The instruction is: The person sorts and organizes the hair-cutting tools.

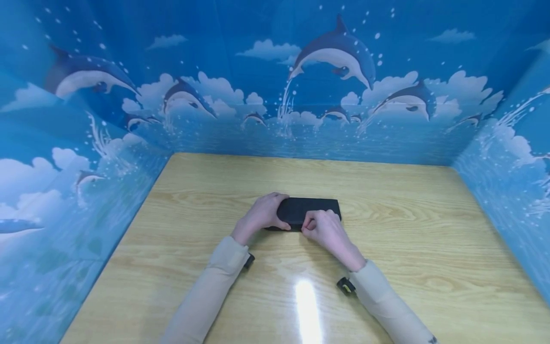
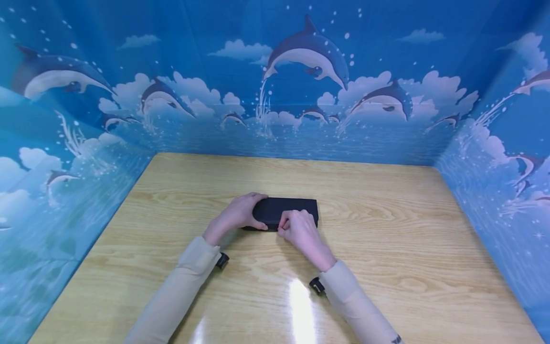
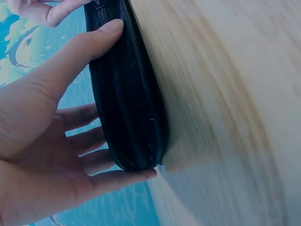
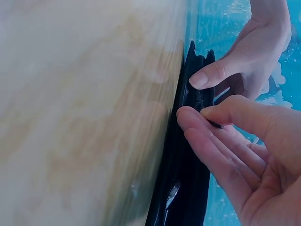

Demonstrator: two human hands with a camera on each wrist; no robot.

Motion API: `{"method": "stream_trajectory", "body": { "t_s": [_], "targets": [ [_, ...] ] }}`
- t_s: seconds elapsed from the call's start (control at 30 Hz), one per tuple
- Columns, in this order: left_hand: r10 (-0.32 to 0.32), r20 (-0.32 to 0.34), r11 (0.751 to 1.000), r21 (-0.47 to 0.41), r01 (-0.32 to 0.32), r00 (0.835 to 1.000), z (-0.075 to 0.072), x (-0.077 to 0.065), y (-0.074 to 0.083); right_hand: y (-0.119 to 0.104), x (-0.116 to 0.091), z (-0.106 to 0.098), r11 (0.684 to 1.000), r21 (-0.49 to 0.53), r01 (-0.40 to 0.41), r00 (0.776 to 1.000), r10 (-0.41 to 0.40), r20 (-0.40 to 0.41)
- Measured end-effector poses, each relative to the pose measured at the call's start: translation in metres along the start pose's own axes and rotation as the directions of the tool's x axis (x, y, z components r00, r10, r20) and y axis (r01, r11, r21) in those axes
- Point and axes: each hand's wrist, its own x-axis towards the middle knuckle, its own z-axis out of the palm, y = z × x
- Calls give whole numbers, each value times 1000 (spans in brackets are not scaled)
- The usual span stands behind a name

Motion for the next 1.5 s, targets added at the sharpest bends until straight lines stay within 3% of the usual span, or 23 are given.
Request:
{"method": "stream_trajectory", "body": {
  "t_s": [0.5, 1.1, 1.5],
  "targets": [
    [-41, 14, 999, -17, 41, 999, -2, -1, 2, 3, 1, -3, 1000, -5, -21, 1000, 21, 10],
    [-13, 12, 1000, -2, 13, 1000, -2, 1, -1, 8, -1, -6, 1000, 5, -15, 1000, 15, 0],
    [-27, 22, 1000, 3, 27, 999, -1, 2, 1, 10, -2, -6, 1000, 15, -3, 1000, 3, -11]
  ]
}}
